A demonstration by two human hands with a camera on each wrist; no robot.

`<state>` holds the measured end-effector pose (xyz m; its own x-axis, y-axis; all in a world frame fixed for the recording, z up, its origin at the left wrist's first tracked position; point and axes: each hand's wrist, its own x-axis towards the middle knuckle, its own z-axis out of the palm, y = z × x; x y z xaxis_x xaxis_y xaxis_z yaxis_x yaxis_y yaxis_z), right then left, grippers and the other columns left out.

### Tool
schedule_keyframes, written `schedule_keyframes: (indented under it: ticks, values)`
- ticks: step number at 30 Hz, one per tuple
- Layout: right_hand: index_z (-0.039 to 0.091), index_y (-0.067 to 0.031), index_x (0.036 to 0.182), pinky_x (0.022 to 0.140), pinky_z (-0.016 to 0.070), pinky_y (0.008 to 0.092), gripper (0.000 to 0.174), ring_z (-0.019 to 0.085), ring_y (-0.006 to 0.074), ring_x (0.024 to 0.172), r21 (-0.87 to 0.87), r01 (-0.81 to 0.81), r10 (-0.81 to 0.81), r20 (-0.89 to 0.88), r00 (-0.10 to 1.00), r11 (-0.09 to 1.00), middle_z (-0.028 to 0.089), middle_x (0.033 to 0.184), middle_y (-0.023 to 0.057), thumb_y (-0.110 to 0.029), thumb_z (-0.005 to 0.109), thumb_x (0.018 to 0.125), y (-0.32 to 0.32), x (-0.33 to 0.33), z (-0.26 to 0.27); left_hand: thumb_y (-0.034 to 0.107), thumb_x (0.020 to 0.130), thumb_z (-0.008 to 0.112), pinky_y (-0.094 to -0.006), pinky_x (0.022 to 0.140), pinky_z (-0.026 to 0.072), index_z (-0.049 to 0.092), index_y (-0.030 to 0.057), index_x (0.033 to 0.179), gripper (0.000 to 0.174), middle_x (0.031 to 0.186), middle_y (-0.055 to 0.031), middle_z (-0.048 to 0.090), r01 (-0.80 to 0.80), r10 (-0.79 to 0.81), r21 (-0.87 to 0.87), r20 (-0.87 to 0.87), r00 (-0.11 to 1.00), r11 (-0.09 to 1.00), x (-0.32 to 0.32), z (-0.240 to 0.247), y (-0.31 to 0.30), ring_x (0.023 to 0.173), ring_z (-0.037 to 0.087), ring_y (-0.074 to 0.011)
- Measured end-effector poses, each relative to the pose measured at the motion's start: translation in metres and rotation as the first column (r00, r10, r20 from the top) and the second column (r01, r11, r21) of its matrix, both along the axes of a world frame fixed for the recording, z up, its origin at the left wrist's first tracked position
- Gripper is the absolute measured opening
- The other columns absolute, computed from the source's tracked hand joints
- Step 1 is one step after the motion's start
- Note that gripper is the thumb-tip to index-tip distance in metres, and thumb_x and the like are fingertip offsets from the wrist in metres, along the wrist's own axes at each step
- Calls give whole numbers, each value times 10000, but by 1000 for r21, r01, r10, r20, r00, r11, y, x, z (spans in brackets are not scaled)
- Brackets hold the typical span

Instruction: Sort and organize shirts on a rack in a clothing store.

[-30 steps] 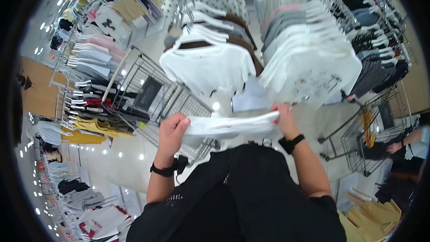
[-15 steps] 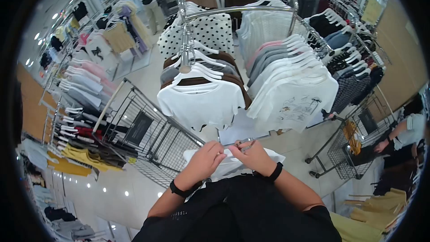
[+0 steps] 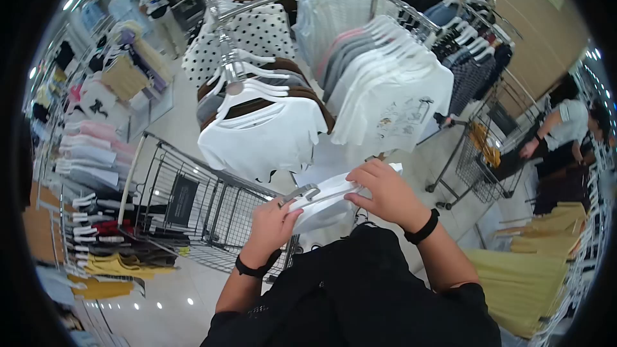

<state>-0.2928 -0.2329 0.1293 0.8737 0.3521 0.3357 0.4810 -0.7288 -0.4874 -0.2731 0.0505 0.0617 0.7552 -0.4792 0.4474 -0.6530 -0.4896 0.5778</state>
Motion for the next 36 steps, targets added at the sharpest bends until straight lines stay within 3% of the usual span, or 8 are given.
schedule_keyframes:
  ticks: [6,11,17,25,26,31,34,36]
  values:
    - [689,-74,999,642,515,402,185,647,292,750,-4,23,-23,-18,1000,1000,656,861,89,-133,753,836,-20,10,-14,164,882,726,-425,572,477,691,31,984,171,805,-128,651,34,-33,-44,24,999,998,28,9,-22,646,616,-329]
    - [713,-59,1039,586,523,352,225,657,259,662,173,130,-137,29,990,976,682,850,79,-53,759,819,-32,59,-21,130,873,726,-406,778,511,662,13,1117,279,1001,-138,695,-158,145,35,237,960,987,70,41,-31,931,651,-328]
    - [734,-62,1064,576,518,344,245,654,248,648,208,-12,-2,68,998,978,695,852,89,-36,751,821,-41,156,8,85,928,670,-426,836,519,645,10,1161,247,1057,-182,686,-285,287,112,-10,958,952,109,28,-20,960,653,-370]
    - [734,-89,1030,679,533,412,184,664,305,752,327,-298,296,56,953,897,681,831,81,-147,742,855,23,259,-21,100,975,586,-473,745,520,643,62,1114,155,908,-181,672,-675,710,220,-254,657,704,136,15,-8,903,660,-386]
    - [708,-72,1073,765,539,412,244,659,314,877,342,-327,370,-67,926,881,679,949,99,-138,754,843,29,267,-28,99,983,574,-481,740,508,639,48,1099,143,864,-191,665,-699,737,235,-198,646,675,141,9,0,886,652,-394]
    - [618,-35,1190,948,510,426,433,546,332,1148,397,-346,369,20,929,850,574,1193,109,-109,789,799,57,288,-82,46,950,572,-511,798,453,621,12,1063,128,934,-199,644,-706,747,249,-157,646,663,144,-45,36,920,599,-418]
    - [620,-61,1180,939,469,463,426,544,310,1120,336,-294,253,161,954,895,575,1150,85,-130,787,794,58,301,-97,24,918,579,-505,836,442,618,18,1061,148,1003,-191,635,-731,765,282,-16,643,621,150,-49,35,968,581,-412]
    - [618,-89,1180,908,416,451,436,541,278,1087,78,-359,344,151,927,930,571,1118,65,-161,788,786,55,308,-106,7,903,575,-497,842,442,617,21,1071,174,1038,-172,629,-764,799,284,-10,601,579,153,-52,26,1004,575,-397]
